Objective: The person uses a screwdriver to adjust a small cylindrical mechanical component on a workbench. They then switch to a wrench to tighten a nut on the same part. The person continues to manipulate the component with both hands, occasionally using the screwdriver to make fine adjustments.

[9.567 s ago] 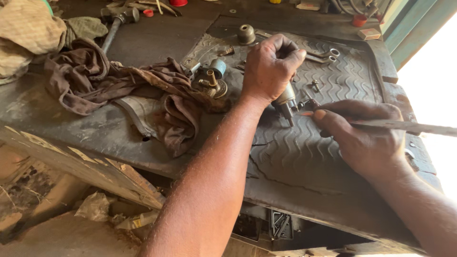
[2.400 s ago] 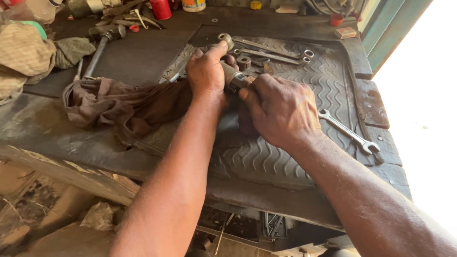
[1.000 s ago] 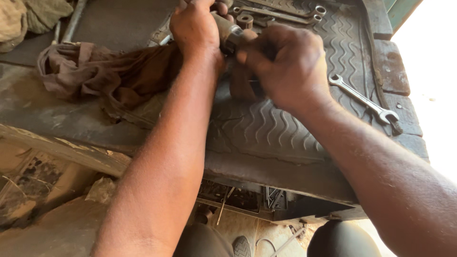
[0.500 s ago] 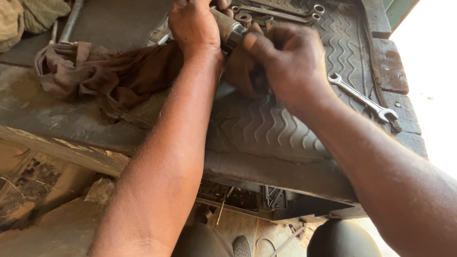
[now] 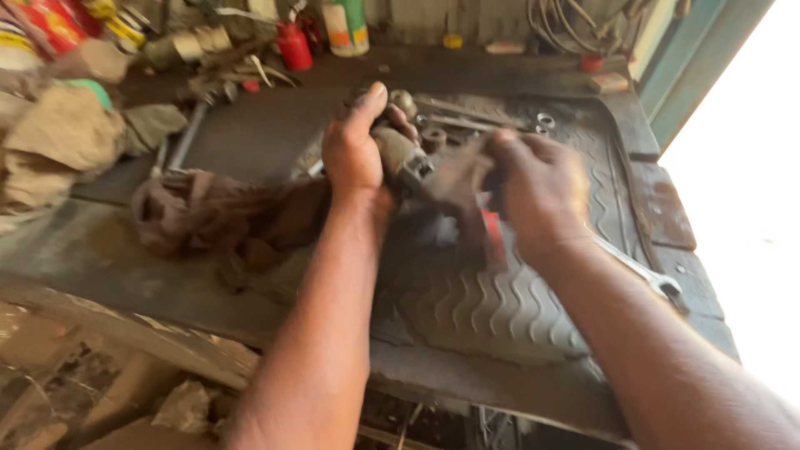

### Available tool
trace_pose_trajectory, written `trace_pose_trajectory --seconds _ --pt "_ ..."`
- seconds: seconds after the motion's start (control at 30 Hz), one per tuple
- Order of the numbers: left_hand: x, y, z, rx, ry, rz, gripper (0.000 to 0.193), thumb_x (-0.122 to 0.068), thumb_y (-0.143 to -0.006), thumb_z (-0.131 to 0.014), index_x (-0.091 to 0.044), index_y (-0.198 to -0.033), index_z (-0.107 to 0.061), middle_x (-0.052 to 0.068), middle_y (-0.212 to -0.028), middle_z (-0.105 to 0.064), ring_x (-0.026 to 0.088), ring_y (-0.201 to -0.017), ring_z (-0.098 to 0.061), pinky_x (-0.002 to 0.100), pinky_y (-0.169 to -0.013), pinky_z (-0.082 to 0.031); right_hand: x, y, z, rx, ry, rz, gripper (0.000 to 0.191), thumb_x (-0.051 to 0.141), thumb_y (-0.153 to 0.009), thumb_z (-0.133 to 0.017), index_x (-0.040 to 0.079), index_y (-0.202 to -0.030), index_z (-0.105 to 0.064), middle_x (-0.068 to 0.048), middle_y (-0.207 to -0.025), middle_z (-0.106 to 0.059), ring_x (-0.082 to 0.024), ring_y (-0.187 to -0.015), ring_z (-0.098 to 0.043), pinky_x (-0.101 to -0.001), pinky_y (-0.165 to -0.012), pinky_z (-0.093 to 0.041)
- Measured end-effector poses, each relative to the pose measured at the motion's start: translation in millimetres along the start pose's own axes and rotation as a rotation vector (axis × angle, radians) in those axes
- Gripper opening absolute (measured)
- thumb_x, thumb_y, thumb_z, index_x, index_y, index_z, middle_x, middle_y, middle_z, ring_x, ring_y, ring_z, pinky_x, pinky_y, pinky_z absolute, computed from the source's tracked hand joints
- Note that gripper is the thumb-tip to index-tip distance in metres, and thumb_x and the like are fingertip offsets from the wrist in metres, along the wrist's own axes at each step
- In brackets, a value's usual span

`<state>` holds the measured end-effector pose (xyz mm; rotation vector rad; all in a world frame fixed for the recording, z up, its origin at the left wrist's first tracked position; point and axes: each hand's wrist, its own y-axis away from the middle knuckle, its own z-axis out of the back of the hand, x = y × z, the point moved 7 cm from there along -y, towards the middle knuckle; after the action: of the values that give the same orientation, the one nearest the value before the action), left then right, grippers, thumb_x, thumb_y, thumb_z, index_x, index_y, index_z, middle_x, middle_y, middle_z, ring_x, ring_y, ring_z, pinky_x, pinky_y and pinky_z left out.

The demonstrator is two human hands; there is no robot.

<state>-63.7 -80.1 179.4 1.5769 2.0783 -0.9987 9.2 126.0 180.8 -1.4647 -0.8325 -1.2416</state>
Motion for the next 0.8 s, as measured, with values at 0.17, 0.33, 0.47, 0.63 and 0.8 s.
trace_pose_trajectory --seconds 0.17,0.33,0.47,0.63,0.8 --pt "-13 17 -30 0.109 -0.324 -0.202 0.018 -0.021 -0.088 -0.074 -0.007 -0.086 -0.062 0.005 -0.072 -0.064 0.016 -0.057 -0.063 0.034 -0.051 -0.054 1 -14 21 -0.021 0.769 0.171 0.028 0.035 -0.089 -0.076 0.009 -0.098 -0.076 -0.017 -0.088 -0.074 -0.034 -0.084 -0.072 -0.0473 -0.078 -0.053" --pt "-41 33 -31 -0.115 -0.861 -0.679 0.018 -0.023 -0.095 -0.071 -0.009 -0.089 -0.062 0.002 -0.074 -0.069 0.011 -0.062 -0.067 0.028 -0.056 -0.057 -1 -20 20 -0.052 0.944 0.334 0.025 0.026 -0.085 -0.076 0.01 -0.104 -0.073 -0.021 -0.098 -0.073 -0.043 -0.096 -0.067 -0.0534 -0.083 -0.051" --pt "-62 24 -7 -0.249 -0.543 -0.674 0.014 -0.018 -0.093 -0.071 -0.009 -0.091 -0.061 0.003 -0.077 -0.067 0.013 -0.064 -0.068 0.029 -0.056 -0.06 9 -27 37 -0.2 0.864 0.345 0.025 0.024 -0.088 -0.075 0.013 -0.11 -0.076 -0.02 -0.105 -0.073 -0.042 -0.1 -0.067 -0.0516 -0.086 -0.052" --pt "-49 11 0 -0.192 -0.188 -0.296 0.014 -0.014 -0.087 -0.072 -0.007 -0.088 -0.06 0.005 -0.071 -0.063 0.015 -0.056 -0.064 0.031 -0.048 -0.055 15 -30 49 -0.193 0.639 0.262 0.028 0.023 -0.086 -0.071 0.018 -0.113 -0.076 -0.011 -0.107 -0.076 -0.028 -0.102 -0.073 -0.0429 -0.093 -0.054" --pt "-9 12 -16 -0.067 -0.313 -0.044 0.015 -0.013 -0.089 -0.073 -0.003 -0.091 -0.061 0.007 -0.072 -0.064 0.015 -0.055 -0.063 0.031 -0.048 -0.053 36 0 6 -0.137 0.953 0.769 0.027 0.024 -0.075 -0.081 0.017 -0.101 -0.083 -0.019 -0.1 -0.073 -0.038 -0.093 -0.068 -0.0452 -0.082 -0.054"
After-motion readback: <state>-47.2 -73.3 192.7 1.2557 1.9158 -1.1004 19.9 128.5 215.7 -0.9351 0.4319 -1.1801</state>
